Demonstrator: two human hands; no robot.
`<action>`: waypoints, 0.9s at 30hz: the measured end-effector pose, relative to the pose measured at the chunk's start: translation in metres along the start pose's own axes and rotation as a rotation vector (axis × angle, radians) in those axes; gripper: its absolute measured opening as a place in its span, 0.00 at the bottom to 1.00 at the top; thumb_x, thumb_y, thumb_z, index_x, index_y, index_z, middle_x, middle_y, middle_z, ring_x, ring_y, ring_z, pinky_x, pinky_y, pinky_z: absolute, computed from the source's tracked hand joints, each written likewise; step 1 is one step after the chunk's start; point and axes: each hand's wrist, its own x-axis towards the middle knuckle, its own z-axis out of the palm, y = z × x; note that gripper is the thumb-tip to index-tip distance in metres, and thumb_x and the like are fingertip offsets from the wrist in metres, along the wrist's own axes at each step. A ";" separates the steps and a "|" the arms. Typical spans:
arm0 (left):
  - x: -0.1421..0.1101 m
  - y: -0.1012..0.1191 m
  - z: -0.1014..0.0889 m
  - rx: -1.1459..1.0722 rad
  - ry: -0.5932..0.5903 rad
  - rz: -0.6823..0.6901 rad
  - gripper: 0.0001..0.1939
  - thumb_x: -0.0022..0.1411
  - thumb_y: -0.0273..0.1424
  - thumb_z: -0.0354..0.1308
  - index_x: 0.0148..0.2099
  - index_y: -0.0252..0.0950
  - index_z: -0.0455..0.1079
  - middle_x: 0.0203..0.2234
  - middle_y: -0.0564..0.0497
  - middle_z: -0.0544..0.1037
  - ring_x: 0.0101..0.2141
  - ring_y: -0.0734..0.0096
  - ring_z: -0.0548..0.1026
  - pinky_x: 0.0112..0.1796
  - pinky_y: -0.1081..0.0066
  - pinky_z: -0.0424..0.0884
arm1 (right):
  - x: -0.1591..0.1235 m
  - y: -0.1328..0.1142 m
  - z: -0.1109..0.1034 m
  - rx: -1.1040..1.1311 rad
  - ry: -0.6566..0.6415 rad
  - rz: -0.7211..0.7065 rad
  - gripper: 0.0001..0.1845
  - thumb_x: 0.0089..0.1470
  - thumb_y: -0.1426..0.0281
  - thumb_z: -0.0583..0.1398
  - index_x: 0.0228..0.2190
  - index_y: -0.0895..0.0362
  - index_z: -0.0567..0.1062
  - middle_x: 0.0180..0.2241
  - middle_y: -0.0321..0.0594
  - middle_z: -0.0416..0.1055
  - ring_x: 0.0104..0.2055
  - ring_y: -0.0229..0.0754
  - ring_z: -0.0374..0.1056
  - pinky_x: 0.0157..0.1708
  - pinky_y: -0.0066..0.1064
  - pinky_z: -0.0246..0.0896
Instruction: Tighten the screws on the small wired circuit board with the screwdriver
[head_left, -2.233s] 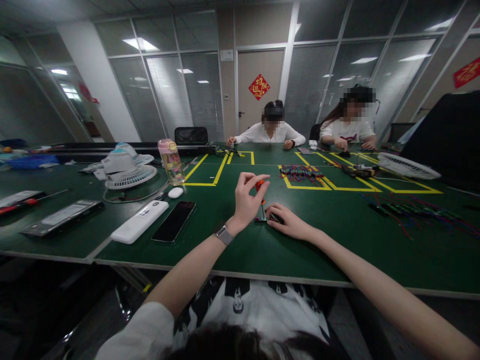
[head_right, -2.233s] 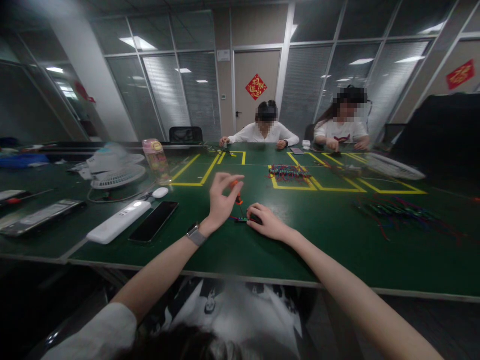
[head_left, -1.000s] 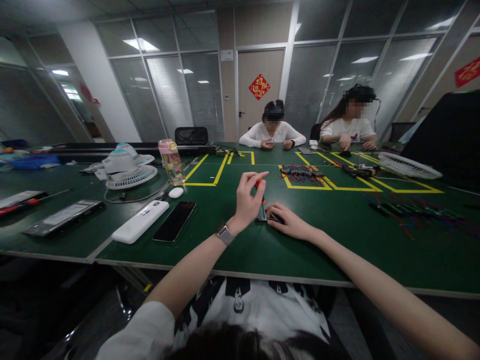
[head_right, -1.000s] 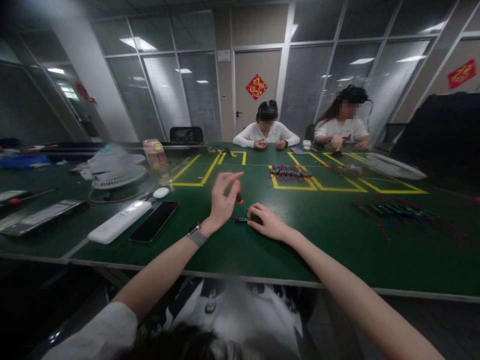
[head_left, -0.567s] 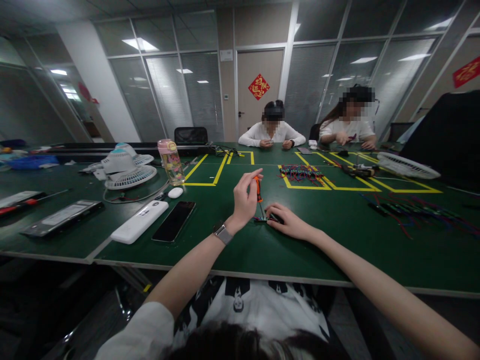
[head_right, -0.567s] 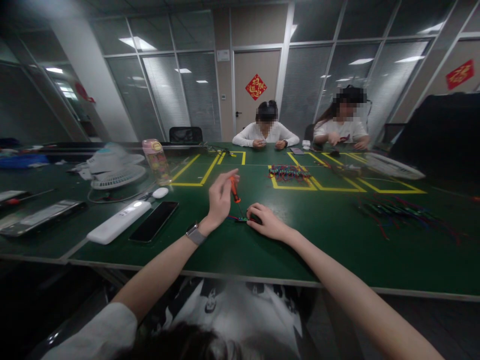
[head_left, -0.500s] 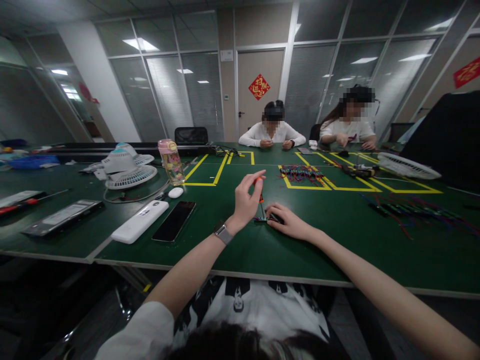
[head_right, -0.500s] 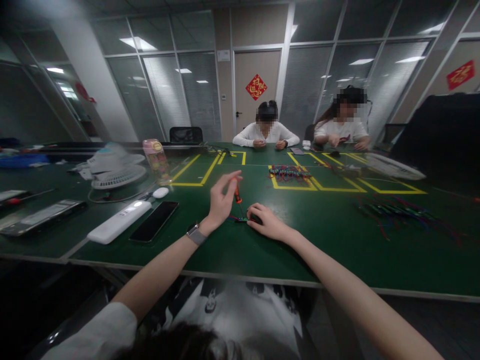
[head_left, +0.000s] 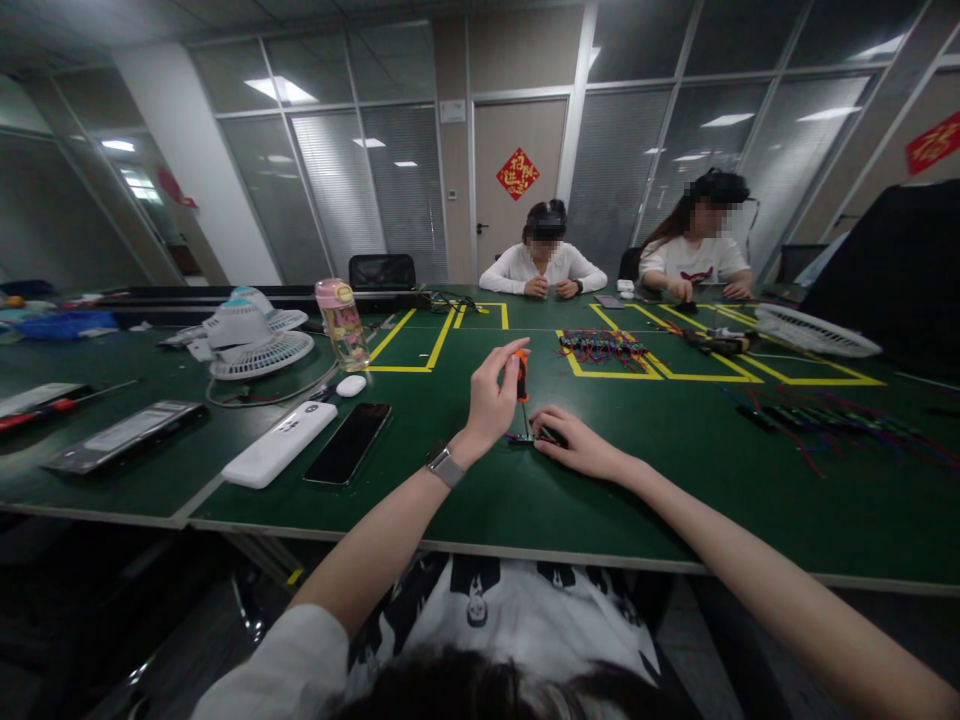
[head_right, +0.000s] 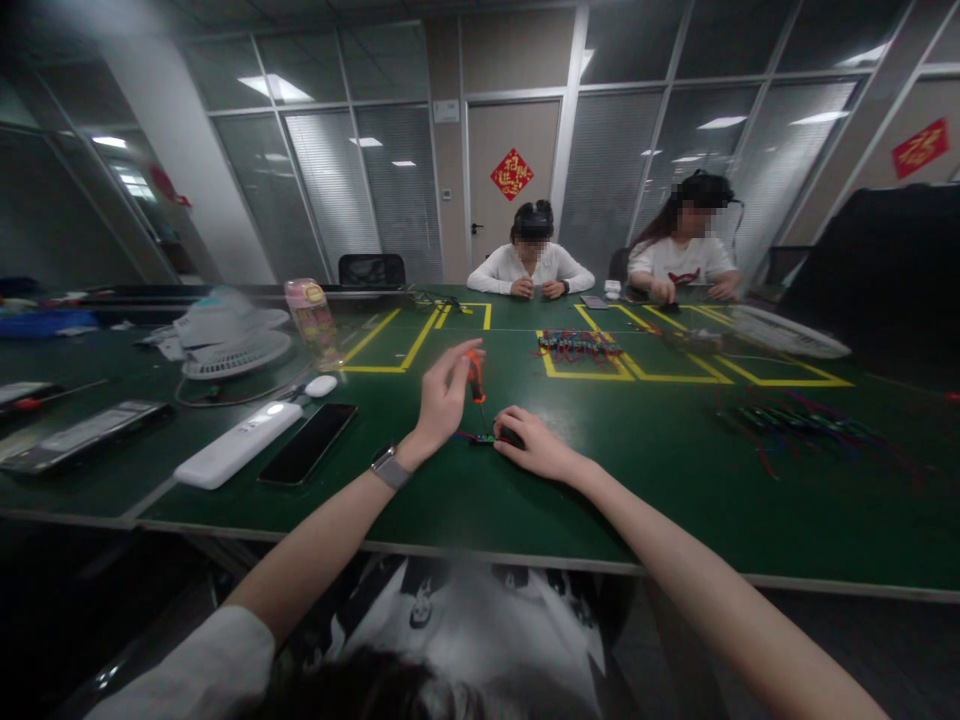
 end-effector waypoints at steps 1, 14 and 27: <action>0.000 0.001 0.000 0.016 0.007 0.012 0.13 0.69 0.33 0.47 0.49 0.38 0.71 0.40 0.48 0.75 0.41 0.70 0.73 0.44 0.70 0.69 | 0.000 0.000 0.000 0.001 0.000 0.002 0.03 0.57 0.70 0.58 0.36 0.55 0.70 0.43 0.44 0.66 0.46 0.46 0.65 0.49 0.40 0.62; -0.003 -0.004 0.002 -0.010 0.001 -0.002 0.16 0.71 0.31 0.42 0.55 0.38 0.66 0.43 0.47 0.75 0.42 0.71 0.74 0.45 0.69 0.69 | 0.000 0.001 0.000 0.012 -0.002 0.002 0.03 0.57 0.71 0.58 0.35 0.55 0.70 0.43 0.44 0.66 0.46 0.46 0.65 0.50 0.41 0.62; -0.002 0.002 0.001 0.106 0.083 0.051 0.11 0.68 0.33 0.50 0.47 0.37 0.71 0.35 0.50 0.72 0.35 0.72 0.71 0.40 0.71 0.68 | 0.000 -0.001 0.000 0.005 0.002 -0.002 0.02 0.57 0.70 0.58 0.35 0.54 0.70 0.42 0.43 0.67 0.46 0.46 0.65 0.49 0.41 0.62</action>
